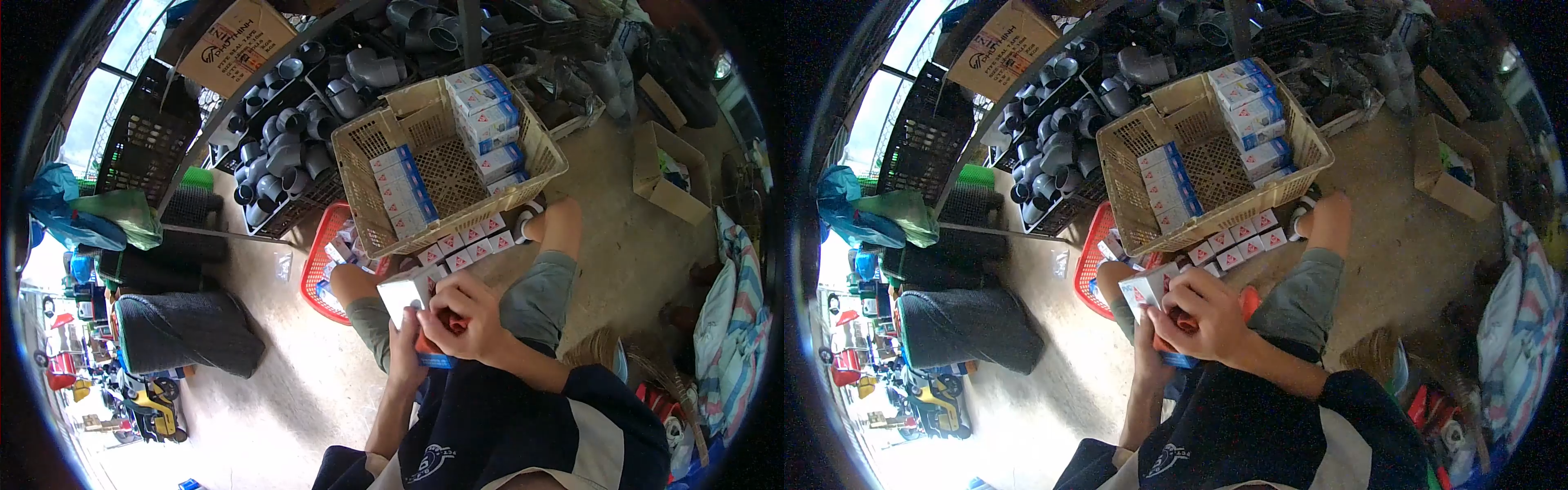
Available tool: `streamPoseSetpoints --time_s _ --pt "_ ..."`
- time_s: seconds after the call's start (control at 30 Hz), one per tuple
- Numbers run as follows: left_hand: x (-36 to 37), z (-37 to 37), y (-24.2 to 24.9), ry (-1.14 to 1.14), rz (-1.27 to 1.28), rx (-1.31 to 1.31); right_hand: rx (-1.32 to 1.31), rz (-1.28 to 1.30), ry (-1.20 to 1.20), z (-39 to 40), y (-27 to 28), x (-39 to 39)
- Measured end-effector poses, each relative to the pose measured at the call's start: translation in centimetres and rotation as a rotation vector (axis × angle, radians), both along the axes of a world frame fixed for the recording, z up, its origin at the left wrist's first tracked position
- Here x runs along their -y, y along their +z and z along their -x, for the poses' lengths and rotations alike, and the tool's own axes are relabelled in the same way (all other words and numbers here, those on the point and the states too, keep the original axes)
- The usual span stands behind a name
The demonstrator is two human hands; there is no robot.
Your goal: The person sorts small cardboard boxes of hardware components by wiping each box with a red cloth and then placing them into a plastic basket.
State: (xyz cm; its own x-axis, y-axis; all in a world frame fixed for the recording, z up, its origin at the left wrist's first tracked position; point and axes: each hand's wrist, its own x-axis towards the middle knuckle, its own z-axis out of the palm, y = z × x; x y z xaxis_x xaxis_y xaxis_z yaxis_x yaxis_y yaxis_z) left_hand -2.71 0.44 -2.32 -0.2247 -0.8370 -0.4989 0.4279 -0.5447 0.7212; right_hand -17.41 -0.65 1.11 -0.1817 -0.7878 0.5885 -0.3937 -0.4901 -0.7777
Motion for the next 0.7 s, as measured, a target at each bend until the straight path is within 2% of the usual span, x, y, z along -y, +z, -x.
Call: streamPoseSetpoints --time_s 0.07,0.1,0.13,0.2,0.27,0.4,0.43,0.53,0.6,0.63,0.7 --pt "-0.4 -0.8 -0.4 -0.266 0.152 0.157 0.094 -0.031 -0.132 0.6 -0.1 1.0" --pt "-1.0 -0.4 1.2 -0.285 0.049 0.177 0.128 -0.063 -0.203 0.8 0.2 1.7" --pt "-1.3 -0.5 0.7 -0.284 0.053 0.186 0.163 -0.094 -0.272 0.9 0.3 2.1" --pt "-1.3 0.4 1.1 -0.103 0.088 0.159 0.096 -0.09 -0.146 0.1 -0.1 1.2" --pt "0.6 0.0 0.5 0.02 -0.1 -0.146 -0.016 -0.052 0.021 -1.0 0.0 -0.5" --pt "0.8 0.4 2.5 -0.07 0.043 0.015 -0.029 -0.066 0.008 0.1 0.8 -0.1" --pt "0.4 0.1 1.5 -0.187 0.12 0.145 0.015 -0.056 -0.054 0.9 0.7 0.8" --pt "-1.1 1.0 1.8 -0.066 0.131 0.1 0.062 -0.054 -0.14 1.1 1.4 1.7" --pt "0.5 -0.4 1.5 -0.221 0.291 0.315 0.107 -0.142 0.0 1.5 1.0 1.4" --pt "1.3 -0.6 2.4 -0.238 0.354 0.323 0.104 -0.198 0.088 2.4 1.1 1.5" --pt "2.7 -1.6 3.8 -0.407 0.584 0.53 0.104 -0.252 0.312 4.1 1.3 2.1"
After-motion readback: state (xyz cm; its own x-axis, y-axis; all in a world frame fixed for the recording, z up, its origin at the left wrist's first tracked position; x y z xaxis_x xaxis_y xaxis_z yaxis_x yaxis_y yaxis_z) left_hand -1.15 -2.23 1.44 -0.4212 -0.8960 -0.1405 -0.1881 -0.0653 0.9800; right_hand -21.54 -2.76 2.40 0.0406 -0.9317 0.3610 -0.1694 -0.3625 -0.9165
